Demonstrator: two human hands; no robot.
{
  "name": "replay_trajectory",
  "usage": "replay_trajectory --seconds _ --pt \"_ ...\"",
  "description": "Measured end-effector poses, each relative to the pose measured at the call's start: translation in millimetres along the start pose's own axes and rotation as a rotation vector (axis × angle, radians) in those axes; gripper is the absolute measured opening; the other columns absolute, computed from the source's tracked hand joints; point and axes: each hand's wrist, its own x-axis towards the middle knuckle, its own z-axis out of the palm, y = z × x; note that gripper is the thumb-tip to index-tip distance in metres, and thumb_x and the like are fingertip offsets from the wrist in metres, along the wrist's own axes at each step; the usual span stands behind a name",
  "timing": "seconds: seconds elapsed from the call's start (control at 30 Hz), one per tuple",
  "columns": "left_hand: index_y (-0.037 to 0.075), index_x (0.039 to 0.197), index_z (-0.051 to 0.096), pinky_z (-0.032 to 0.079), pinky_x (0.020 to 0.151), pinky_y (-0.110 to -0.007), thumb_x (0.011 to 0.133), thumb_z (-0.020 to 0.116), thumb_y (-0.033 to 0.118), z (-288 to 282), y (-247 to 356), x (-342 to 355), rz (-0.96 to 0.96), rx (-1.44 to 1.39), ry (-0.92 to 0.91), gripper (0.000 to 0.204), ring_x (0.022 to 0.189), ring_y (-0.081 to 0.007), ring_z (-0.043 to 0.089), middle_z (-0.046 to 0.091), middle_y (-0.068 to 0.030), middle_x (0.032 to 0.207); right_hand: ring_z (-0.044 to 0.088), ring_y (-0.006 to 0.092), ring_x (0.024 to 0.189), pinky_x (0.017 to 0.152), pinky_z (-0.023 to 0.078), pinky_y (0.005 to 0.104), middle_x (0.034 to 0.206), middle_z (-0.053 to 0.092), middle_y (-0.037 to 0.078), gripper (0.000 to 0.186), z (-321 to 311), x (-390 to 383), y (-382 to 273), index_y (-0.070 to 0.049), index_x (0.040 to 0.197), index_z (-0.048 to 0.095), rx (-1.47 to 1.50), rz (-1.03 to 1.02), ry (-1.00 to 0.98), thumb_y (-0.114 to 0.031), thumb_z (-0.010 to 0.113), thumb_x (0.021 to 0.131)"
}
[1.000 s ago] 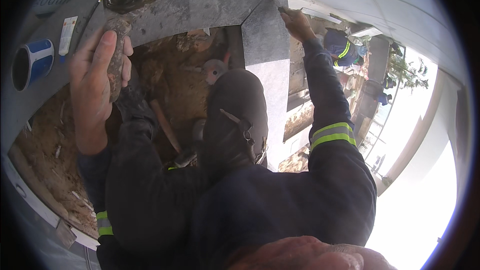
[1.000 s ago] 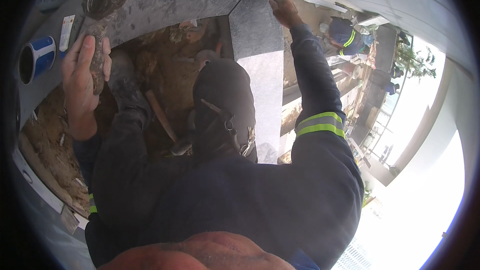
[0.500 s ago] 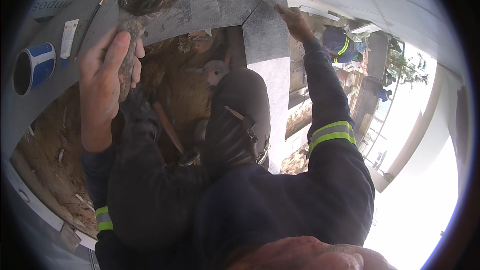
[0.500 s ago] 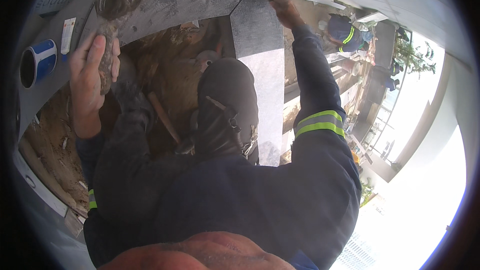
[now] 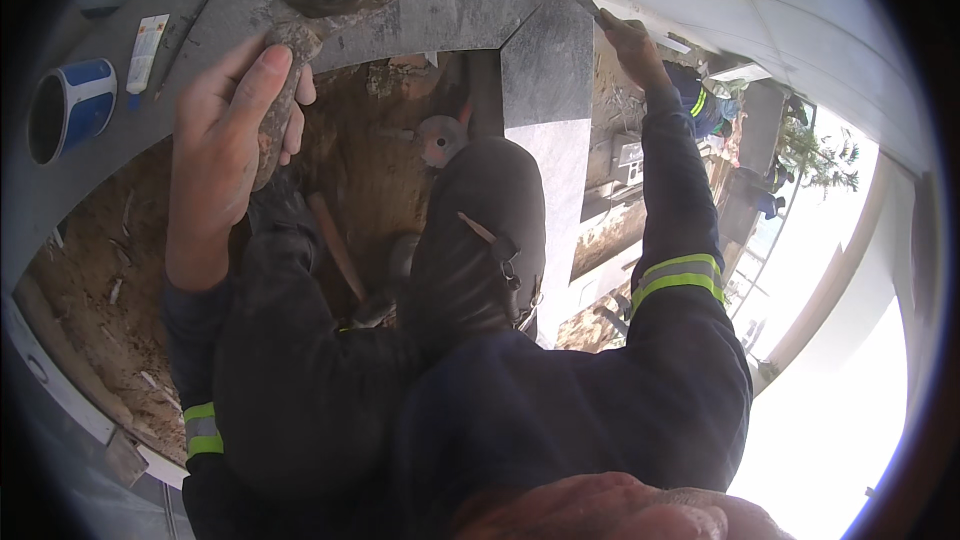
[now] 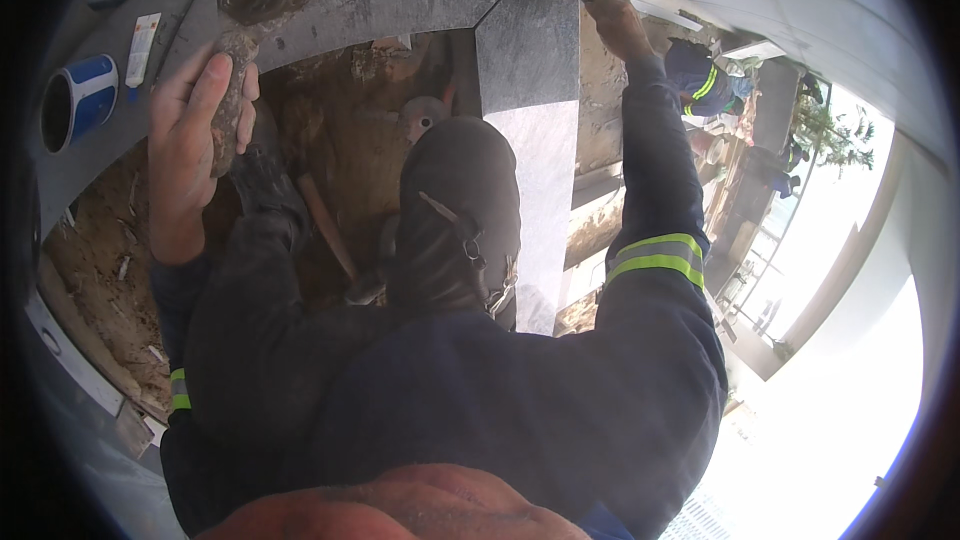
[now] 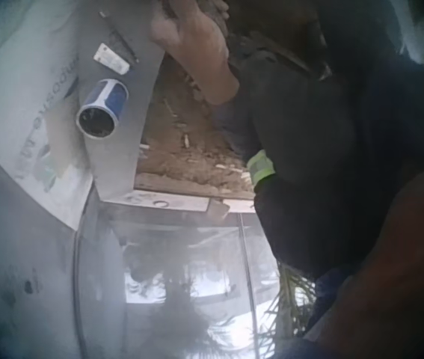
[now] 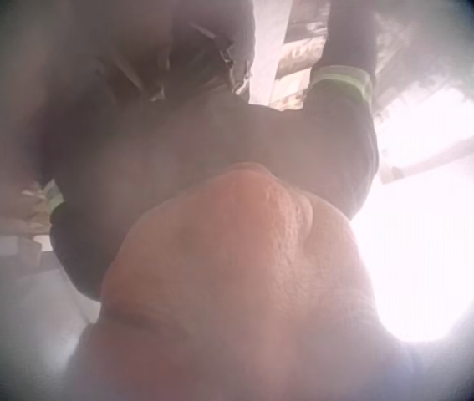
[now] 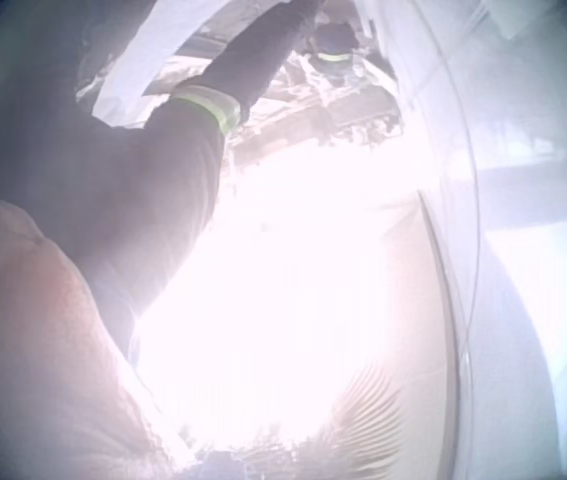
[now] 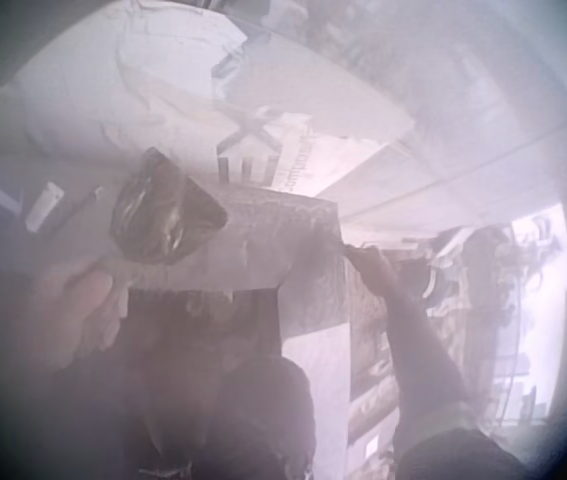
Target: The person kneels on the ground and positions a large stone slab onto a prepared base. They use a trowel to apply adhesive or grout into the joints between slabs, then smooth the surface with a cloth. The person also uses a small tube to apply sealant into the joints.
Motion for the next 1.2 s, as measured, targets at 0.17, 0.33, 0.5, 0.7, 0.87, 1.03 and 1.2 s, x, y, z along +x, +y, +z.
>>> replay_trajectory --seconds 0.17,0.33,0.5,0.7,0.87,1.03,1.2 --pt "0.000 0.104 0.068 0.039 0.049 -0.023 0.107 0.054 0.031 3 0 -3 -0.005 0.010 0.003 0.034 0.055 -0.0064 0.052 0.061 -0.0010 0.079 0.064 0.0357 0.110 0.096 0.050 0.0380 0.103 0.072 0.019 0.038 33 18 -15 -0.013 0.140 0.065 -0.057 0.009 -0.012 -0.022 0.057 0.103" --pt "0.001 0.104 0.068 0.039 0.049 -0.023 0.107 0.054 0.030 6 5 -5 -0.016 0.018 0.053 0.033 0.056 -0.0065 0.053 0.062 -0.0014 0.081 0.062 0.0337 0.112 0.099 0.048 0.0393 0.119 0.062 0.016 0.037 24 -40 -32 -0.017 0.138 0.067 -0.036 0.202 -0.208 -0.024 0.060 0.102" --pt "0.001 0.106 0.068 0.039 0.049 -0.022 0.107 0.054 0.030 9 2 -4 -0.042 0.006 0.030 0.032 0.057 -0.0058 0.053 0.062 -0.0007 0.082 0.069 0.0314 0.115 0.098 0.052 0.0402 0.128 0.070 0.019 0.037 -15 16 -4 -0.013 0.136 0.067 -0.144 -0.107 0.004 -0.026 0.059 0.103" --pt "0.002 0.106 0.068 0.039 0.049 -0.022 0.108 0.055 0.030 7 -3 -7 -0.054 0.029 -0.004 0.032 0.057 -0.0049 0.053 0.062 -0.0001 0.083 0.066 0.0307 0.117 0.105 0.047 0.0382 0.126 0.071 0.017 0.040 11 53 -12 -0.011 0.140 0.064 -0.049 0.039 -0.153 -0.028 0.055 0.106" --pt "0.002 0.103 0.068 0.039 0.050 -0.022 0.107 0.055 0.031 10 -2 -6 0.020 -0.011 -0.019 0.033 0.057 -0.0047 0.053 0.062 0.0001 0.082 0.061 0.0280 0.101 0.094 0.048 0.0402 0.107 0.062 0.012 0.039 -8 19 -28 -0.019 0.143 0.063 -0.345 -0.029 -0.363 -0.023 0.057 0.105" --pt "0.000 0.108 0.066 0.040 0.052 -0.022 0.108 0.054 0.033 7 -3 -4 -0.034 0.022 -0.074 0.035 0.058 -0.0062 0.052 0.061 -0.0013 0.086 0.060 0.0257 0.098 0.089 0.048 0.0376 0.105 0.060 0.011 0.041 -46 43 -19 -0.019 0.144 0.061 -0.383 -0.069 -0.413 -0.013 0.058 0.104" --pt "0.000 0.108 0.066 0.040 0.052 -0.023 0.108 0.054 0.033 5 -6 -11 -0.032 0.025 -0.075 0.035 0.059 -0.0062 0.052 0.061 -0.0013 0.085 0.060 0.0232 0.106 0.093 0.049 0.0347 0.108 0.062 0.010 0.046 -17 51 -6 -0.022 0.149 0.057 -0.325 -0.099 -0.341 -0.010 0.058 0.104"
